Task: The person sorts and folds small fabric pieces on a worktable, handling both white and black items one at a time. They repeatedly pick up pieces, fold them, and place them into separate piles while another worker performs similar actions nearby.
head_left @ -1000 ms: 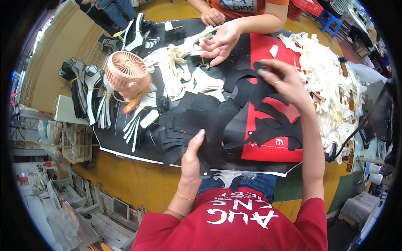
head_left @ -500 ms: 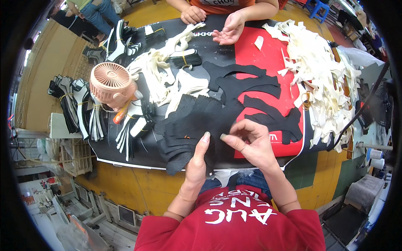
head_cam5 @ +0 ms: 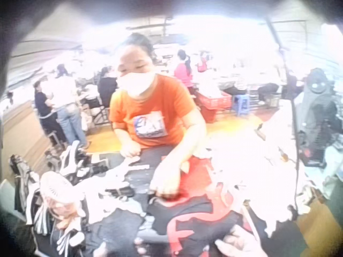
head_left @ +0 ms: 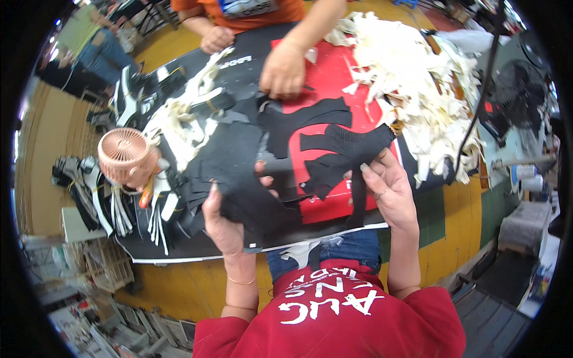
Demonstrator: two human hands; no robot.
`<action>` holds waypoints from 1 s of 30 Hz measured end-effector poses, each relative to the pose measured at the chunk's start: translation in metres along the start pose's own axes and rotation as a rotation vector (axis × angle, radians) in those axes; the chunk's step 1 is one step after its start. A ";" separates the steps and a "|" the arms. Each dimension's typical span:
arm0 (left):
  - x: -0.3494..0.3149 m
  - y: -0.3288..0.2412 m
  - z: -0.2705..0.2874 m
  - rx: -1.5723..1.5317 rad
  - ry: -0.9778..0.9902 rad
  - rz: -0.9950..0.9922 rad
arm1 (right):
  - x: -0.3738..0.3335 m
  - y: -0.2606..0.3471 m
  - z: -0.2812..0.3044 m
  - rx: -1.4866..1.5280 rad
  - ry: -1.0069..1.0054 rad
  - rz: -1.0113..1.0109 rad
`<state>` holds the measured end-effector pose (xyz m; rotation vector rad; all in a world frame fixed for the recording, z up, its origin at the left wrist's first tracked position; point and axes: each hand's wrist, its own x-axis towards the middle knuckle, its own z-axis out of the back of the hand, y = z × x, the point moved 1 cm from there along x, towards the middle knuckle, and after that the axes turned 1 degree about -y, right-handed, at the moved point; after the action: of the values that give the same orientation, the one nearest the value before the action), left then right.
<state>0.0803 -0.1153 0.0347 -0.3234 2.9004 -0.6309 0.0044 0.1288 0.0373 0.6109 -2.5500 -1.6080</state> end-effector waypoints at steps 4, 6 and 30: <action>-0.001 0.001 0.002 0.046 -0.035 -0.051 | -0.006 0.005 0.021 -0.241 -0.128 0.016; -0.005 0.001 0.008 0.068 -0.072 -0.055 | -0.009 0.004 0.029 -0.203 -0.164 0.009; -0.018 -0.001 0.018 0.018 -0.108 -0.068 | -0.010 -0.049 0.021 1.342 -0.271 -0.334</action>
<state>0.1011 -0.1187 0.0211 -0.4407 2.7900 -0.6287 0.0228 0.1324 -0.0138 0.9028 -3.5849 0.3221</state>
